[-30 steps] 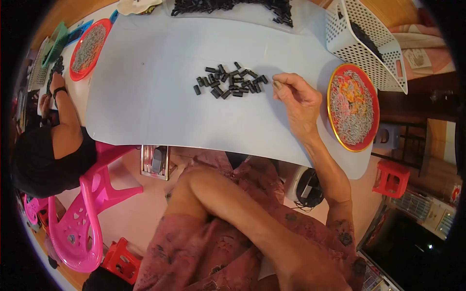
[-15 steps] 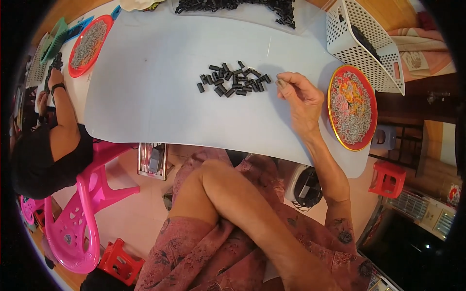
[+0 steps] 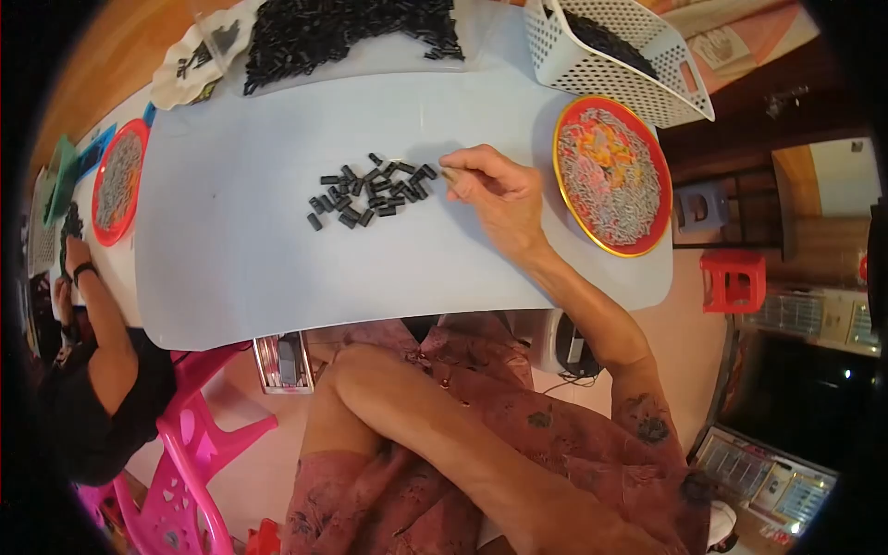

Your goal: The person assembles cord lock toggles by picking small springs from a tray and inserting them into plastic components by hand.

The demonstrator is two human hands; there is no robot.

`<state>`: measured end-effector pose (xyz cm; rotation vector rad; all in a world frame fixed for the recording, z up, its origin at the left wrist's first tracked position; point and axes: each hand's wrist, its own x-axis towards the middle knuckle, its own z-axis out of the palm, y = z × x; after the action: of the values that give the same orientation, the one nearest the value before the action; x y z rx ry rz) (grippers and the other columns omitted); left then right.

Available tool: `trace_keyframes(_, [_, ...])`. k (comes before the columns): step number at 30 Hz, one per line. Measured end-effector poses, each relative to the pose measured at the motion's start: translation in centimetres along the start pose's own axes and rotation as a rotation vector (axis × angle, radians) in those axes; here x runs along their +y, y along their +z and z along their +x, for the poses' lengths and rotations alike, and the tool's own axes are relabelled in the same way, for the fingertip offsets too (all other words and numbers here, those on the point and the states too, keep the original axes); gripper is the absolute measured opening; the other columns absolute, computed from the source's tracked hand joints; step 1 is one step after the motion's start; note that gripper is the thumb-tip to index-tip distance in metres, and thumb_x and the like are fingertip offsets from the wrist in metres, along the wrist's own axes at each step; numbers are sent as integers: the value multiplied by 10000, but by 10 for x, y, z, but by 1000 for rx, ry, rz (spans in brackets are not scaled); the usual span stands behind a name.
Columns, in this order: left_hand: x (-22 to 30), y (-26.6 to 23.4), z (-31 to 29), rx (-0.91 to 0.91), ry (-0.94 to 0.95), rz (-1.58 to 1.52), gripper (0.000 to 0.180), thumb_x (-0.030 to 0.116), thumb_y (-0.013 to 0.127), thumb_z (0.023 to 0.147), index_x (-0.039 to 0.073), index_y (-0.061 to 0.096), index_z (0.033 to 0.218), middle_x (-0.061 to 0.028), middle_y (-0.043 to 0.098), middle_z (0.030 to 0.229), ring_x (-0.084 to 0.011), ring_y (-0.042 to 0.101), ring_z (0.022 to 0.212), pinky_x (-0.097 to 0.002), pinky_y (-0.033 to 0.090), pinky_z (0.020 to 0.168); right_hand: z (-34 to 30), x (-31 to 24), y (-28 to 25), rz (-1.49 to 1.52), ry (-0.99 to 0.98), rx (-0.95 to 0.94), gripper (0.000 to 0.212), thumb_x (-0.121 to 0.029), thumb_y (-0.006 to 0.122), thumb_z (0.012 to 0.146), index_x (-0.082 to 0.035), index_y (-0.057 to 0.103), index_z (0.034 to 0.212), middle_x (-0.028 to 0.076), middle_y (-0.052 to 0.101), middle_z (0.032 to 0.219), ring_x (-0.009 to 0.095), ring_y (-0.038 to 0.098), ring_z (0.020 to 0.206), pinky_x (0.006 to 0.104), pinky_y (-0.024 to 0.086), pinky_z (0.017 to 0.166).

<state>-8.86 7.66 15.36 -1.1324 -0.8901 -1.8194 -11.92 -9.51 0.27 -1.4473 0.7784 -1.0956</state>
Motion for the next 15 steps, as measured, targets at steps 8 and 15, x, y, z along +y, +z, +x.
trace_keyframes(8, [-29,16,6,-50,-50,-53,380,321,552,902,-56,525,860,-193,510,793,-337,509,784,-444,396,704,4,7,4,47,-30,-10,179,68,563,849,60,635,1013,82,614,952,127,634,802,237,519,722])
trace_keyframes(15, [-249,88,73,-31,-57,-36,371,313,555,901,-56,525,873,-191,503,817,-334,502,807,-442,396,718,20,-14,-17,-477,27,-52,172,7,610,844,17,639,1013,30,637,833,89,599,723,240,515,670])
